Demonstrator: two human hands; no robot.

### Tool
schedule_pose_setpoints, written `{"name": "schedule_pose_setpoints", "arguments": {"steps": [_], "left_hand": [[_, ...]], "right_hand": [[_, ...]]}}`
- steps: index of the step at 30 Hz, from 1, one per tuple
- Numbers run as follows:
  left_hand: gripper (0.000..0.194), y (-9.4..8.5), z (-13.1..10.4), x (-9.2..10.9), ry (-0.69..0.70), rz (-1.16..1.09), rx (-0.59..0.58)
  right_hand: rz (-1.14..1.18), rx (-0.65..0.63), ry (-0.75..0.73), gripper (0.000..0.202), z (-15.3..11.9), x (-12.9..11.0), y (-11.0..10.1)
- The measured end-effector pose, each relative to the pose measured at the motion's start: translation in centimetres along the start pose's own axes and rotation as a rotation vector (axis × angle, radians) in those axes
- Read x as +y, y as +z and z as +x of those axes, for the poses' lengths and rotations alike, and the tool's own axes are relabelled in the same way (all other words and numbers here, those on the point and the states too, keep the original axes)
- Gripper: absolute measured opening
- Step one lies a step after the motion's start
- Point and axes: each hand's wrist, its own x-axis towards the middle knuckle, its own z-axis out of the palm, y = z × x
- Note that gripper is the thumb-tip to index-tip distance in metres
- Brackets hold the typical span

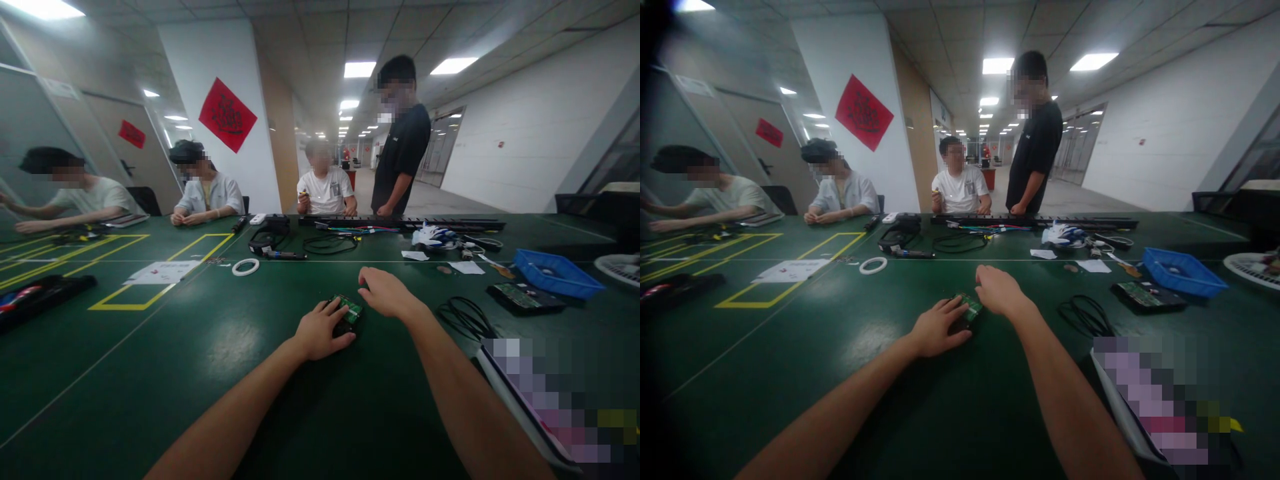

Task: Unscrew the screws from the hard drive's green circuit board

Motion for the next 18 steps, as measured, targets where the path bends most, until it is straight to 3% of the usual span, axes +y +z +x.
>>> {"name": "schedule_pose_setpoints", "arguments": {"steps": [8, 18], "left_hand": [[0.082, 0.1, 0.0, -0.1, 0.012, -0.003, 0.005], [0.084, -0.1, 0.0, -0.1, 0.017, -0.019, -0.006]], "right_hand": [[0.012, -0.029, -0.099, 0.02, -0.2, 0.3, -0.2], [-0.021, -0.051, -0.026, 0.023, -0.2, -1.0, -0.2]]}}
